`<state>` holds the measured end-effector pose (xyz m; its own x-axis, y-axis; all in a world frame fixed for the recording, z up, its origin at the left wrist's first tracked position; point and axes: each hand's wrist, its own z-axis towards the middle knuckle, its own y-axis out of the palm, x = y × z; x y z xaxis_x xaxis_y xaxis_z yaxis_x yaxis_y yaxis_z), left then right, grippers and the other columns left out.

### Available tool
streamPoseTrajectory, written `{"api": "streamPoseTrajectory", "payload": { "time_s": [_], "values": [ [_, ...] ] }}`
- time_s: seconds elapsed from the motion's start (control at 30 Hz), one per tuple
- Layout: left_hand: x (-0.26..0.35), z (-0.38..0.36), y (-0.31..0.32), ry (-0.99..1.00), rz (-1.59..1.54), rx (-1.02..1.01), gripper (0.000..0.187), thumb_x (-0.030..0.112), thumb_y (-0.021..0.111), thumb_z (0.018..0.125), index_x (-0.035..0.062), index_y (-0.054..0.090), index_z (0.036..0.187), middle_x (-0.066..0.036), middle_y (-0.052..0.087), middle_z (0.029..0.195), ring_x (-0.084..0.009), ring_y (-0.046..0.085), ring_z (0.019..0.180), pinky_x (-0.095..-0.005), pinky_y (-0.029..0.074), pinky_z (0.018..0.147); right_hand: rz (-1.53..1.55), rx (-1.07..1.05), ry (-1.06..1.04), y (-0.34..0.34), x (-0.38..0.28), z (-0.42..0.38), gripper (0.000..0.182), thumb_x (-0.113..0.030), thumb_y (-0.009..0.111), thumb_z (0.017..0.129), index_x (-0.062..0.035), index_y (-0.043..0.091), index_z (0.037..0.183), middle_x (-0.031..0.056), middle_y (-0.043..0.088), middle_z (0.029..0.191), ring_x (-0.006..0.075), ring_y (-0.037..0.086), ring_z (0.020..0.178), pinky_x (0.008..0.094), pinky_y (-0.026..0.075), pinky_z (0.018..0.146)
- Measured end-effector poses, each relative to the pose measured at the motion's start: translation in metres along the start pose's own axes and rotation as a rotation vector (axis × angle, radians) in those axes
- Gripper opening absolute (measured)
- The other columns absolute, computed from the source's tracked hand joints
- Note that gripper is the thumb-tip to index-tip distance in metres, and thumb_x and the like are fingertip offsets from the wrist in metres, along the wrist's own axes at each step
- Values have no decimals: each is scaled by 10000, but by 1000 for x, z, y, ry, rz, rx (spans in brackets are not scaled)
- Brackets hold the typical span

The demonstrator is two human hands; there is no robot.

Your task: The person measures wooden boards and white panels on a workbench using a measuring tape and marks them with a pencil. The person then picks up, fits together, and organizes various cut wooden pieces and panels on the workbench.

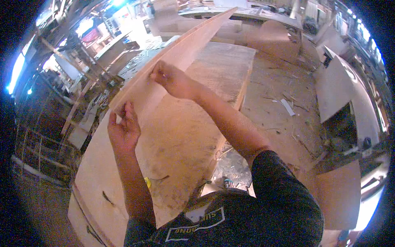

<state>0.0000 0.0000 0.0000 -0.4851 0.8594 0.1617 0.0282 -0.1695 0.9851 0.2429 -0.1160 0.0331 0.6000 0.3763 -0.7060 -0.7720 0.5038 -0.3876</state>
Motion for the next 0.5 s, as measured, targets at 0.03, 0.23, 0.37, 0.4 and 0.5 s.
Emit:
{"api": "streamPoseTrajectory", "payload": {
  "time_s": [0.03, 0.23, 0.37, 0.4, 0.5],
  "values": [
    [5, -1, 8, 21, 59, -26, 593, 511, 555, 961, -5, 594, 1249, -184, 671, 1183, -335, 656, 1056, -402, 620, 782, 12, 0, -35, 1, -5, 10, 228, -277, 569, 1014, -70, 565, 1111, 80, 606, 1045, 172, 524, 1032, 342, 410, 977],
    [33, 0, 17, 170, 399, 70, 430, 455, 593, 967, 37, 651, 1051, -87, 686, 925, -228, 672, 837, -327, 601, 717, 32, -49, -71, 11, -14, 77, 223, -268, 583, 1003, -47, 568, 1032, 24, 596, 971, 136, 521, 972, 302, 421, 923],
    [43, -21, 13, 280, 470, 259, 383, 416, 642, 946, 37, 656, 1003, -81, 672, 878, -223, 661, 809, -318, 586, 692, 46, -48, -126, 19, -5, 108, 232, -290, 589, 1001, -59, 577, 1011, 17, 598, 968, 127, 521, 977, 294, 408, 936],
    [39, -30, 12, 357, 472, 349, 376, 406, 655, 940, 34, 656, 997, -81, 671, 874, -224, 659, 792, -316, 580, 681, 32, -48, -113, 20, -3, 113, 237, -298, 590, 1001, -61, 579, 1008, 16, 600, 972, 126, 523, 982, 293, 404, 940],
    [50, -63, -28, 461, 529, 354, 290, 296, 601, 974, 17, 677, 997, -125, 715, 909, -259, 690, 832, -370, 592, 761, 2, -45, -100, 25, -7, 115, 295, -358, 560, 1008, -65, 590, 1030, 16, 612, 995, 128, 532, 1006, 294, 398, 951]
  ]
}}
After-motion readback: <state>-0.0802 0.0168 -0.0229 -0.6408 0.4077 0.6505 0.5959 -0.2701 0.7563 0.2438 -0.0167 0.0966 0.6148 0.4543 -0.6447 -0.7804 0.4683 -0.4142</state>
